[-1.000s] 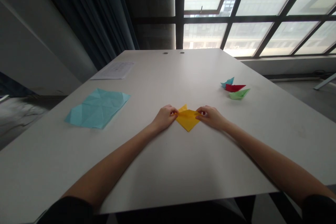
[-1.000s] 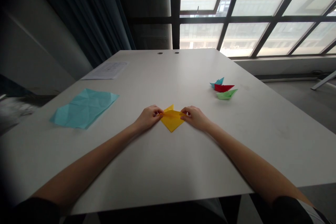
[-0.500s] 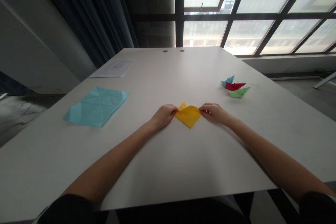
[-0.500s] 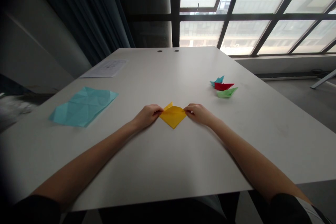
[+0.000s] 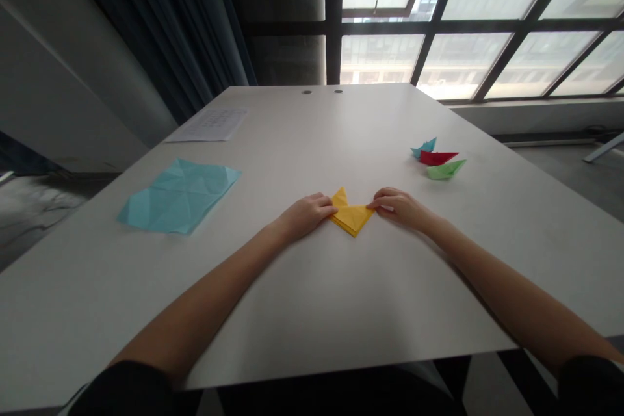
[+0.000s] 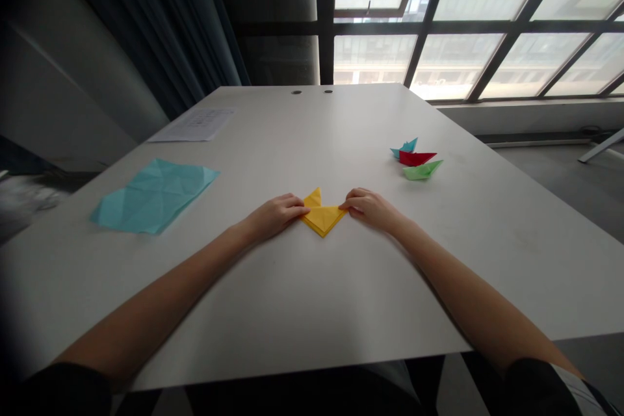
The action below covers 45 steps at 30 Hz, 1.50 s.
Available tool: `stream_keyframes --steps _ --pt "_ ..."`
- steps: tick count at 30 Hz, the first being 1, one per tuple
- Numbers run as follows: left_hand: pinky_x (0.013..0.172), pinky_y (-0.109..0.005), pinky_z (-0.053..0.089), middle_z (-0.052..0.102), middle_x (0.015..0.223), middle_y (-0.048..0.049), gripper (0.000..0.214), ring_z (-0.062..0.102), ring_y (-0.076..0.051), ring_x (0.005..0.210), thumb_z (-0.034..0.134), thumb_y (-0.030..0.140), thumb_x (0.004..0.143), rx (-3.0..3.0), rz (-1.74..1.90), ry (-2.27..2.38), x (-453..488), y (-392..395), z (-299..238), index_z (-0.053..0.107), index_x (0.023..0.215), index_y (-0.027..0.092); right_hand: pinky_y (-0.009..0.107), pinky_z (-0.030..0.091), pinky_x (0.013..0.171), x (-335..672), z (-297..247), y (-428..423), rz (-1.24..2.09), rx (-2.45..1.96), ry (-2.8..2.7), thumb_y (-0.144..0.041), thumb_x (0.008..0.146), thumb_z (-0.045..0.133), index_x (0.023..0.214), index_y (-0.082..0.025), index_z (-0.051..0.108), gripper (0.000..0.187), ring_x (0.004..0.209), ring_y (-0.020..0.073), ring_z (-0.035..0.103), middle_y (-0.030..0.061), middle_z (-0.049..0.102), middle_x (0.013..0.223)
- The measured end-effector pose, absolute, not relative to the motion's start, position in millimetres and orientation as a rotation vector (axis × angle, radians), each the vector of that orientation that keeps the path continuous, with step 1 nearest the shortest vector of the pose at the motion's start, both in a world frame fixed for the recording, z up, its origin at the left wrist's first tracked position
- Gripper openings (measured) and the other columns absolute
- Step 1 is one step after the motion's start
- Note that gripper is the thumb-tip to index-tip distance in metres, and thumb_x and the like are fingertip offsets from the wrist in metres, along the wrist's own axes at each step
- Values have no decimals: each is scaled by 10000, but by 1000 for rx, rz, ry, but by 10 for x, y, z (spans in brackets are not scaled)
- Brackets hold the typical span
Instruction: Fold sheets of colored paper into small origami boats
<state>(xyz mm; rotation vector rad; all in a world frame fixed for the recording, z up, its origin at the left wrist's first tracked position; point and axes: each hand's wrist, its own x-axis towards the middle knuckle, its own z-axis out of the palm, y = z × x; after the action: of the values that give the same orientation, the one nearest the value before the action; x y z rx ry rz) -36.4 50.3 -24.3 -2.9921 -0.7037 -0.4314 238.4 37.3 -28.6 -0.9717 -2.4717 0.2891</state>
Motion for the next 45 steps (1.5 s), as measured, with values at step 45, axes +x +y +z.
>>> stream_keyframes --steps 45 --pt "795 -286 451 620 968 -79 246 535 -159 909 398 206 878 -2956 -349 -580 -385 471 -229 593 1024 182 293 471 764 2366 -268 355 179 -908 -2570 -127 805 450 924 -201 657 250 829 165 569 69 639 893"
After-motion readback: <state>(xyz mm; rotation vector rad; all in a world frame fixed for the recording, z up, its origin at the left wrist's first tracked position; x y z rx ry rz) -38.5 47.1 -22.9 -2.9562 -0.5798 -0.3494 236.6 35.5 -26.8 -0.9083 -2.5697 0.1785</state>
